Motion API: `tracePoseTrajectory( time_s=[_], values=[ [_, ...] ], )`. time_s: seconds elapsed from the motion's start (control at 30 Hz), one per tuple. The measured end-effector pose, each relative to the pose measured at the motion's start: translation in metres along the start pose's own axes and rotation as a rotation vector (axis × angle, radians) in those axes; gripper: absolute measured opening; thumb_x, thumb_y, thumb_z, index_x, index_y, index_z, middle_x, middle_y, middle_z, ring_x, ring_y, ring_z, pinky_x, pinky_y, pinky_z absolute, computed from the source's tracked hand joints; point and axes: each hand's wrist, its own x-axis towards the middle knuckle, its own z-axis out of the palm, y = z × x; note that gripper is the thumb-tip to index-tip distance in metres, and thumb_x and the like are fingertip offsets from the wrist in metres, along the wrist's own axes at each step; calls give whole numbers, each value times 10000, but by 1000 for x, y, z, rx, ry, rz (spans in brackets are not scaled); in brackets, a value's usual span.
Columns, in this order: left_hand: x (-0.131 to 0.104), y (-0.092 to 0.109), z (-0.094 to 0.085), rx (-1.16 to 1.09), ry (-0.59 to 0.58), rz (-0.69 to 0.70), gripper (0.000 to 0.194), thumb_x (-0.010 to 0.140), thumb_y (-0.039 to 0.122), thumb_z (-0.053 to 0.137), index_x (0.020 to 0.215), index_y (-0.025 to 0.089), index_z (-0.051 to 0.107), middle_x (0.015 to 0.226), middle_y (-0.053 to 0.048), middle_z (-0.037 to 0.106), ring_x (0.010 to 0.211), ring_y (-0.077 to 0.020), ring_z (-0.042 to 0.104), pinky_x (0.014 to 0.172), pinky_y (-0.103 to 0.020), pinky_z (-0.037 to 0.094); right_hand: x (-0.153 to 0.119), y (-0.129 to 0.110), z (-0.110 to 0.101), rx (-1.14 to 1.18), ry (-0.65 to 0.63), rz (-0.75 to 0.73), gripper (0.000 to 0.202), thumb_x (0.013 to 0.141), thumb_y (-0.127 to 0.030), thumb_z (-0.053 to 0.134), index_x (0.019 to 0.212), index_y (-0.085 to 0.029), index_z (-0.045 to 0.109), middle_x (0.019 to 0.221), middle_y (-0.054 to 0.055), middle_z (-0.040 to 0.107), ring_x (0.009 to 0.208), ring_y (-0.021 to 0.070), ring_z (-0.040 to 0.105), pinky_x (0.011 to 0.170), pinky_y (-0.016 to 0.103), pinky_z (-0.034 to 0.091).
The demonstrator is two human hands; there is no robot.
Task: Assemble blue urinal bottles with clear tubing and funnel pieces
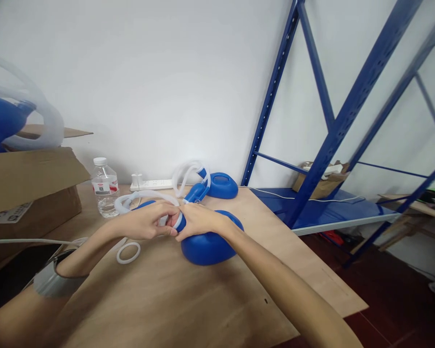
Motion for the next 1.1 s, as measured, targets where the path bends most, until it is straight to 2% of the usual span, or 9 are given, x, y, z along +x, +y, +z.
tracePoseTrajectory(
  time_s=[0.17,0.23,0.33,0.47,0.6,0.67,0.9,1.1],
  values=[
    [-3,9,-3,54,-17,-65,174,824,283,691,734,195,570,725,17,588,714,-156,530,640,-263,368,-1,0,-4,118,-44,-31,282,720,-332,837,941,-213,710,956,-5,737,890,201,670,803,282,480],
    [-4,9,-3,74,-13,-61,142,833,269,678,749,197,590,736,18,599,717,-153,535,642,-260,367,-2,1,-10,184,-87,-38,379,728,-380,848,1035,-214,700,1050,9,738,971,215,672,877,301,491],
    [-5,6,-4,76,-4,-48,126,844,290,681,781,201,617,778,16,630,741,-153,554,663,-258,377,-2,6,-21,257,-183,-32,530,743,-368,847,1217,-211,670,1210,35,713,1123,233,647,988,319,472],
    [-5,3,-4,91,10,-40,131,851,322,682,808,206,639,826,10,659,776,-162,580,688,-259,388,-6,21,-31,427,-286,-26,541,837,-416,771,1325,-212,657,1278,48,703,1230,244,617,1042,331,460],
    [-6,4,-5,120,10,-46,139,859,330,671,803,206,642,844,4,669,788,-165,586,705,-263,391,-10,35,-30,527,-207,75,528,915,-539,658,1313,-193,693,1219,61,737,1188,261,638,1045,373,466],
    [-7,5,-5,128,9,-52,144,858,331,669,796,204,639,839,1,669,783,-165,585,702,-265,390,-11,39,-29,537,-182,143,557,920,-582,635,1320,-200,694,1256,63,725,1215,265,621,1068,381,449],
    [-7,4,-5,138,0,-65,149,859,347,656,812,207,637,837,-1,670,772,-167,576,703,-273,386,-11,36,-29,536,-233,217,763,850,-709,641,1430,-213,603,1457,93,600,1338,269,533,1131,363,398],
    [-8,5,-7,107,-40,-59,150,858,328,664,787,208,608,822,5,659,772,-168,569,698,-274,378,-9,38,-28,609,-280,221,792,824,-720,659,1418,-199,612,1389,99,644,1281,263,564,1090,362,436]
  ],
)
